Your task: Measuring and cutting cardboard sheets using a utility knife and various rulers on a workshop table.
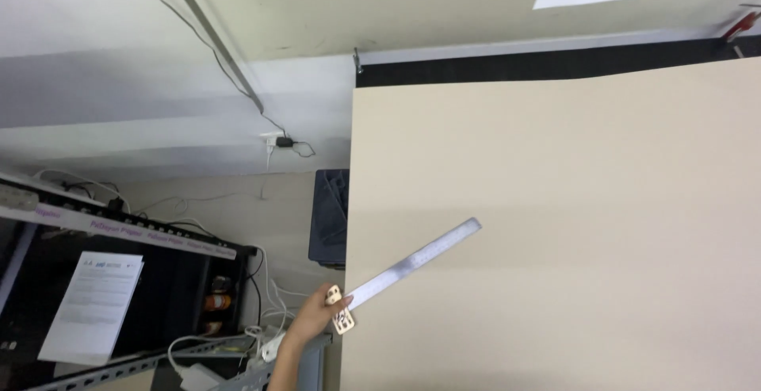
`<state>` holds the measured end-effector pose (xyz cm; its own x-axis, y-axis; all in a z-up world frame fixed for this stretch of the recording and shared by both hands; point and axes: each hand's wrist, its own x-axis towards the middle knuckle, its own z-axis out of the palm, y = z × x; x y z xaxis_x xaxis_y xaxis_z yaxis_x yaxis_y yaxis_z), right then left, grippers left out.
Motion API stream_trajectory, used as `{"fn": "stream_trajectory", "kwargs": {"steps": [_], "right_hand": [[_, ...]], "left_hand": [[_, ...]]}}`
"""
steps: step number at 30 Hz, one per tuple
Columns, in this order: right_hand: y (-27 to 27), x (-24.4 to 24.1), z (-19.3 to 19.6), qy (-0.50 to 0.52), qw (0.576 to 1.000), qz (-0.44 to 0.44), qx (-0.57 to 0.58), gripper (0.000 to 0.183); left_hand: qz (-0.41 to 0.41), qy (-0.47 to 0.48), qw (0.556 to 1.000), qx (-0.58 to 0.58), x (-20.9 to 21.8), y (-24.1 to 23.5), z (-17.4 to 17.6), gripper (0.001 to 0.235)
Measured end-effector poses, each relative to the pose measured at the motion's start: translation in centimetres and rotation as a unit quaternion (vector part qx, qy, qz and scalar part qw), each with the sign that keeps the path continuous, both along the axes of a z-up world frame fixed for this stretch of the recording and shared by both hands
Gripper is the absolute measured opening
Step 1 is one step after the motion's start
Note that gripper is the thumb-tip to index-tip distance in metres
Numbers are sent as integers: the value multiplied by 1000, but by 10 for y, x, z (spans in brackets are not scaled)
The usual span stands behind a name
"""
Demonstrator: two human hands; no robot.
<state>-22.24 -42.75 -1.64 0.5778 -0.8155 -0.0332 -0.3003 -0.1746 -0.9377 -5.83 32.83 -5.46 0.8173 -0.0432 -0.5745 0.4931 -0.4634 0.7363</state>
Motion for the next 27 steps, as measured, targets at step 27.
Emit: {"fn": "stream_trajectory", "kwargs": {"steps": [27], "right_hand": [[294,101,-4,109,787,88,-600,40]], "left_hand": [[316,-261,850,-332,-35,-174,251,28]]}}
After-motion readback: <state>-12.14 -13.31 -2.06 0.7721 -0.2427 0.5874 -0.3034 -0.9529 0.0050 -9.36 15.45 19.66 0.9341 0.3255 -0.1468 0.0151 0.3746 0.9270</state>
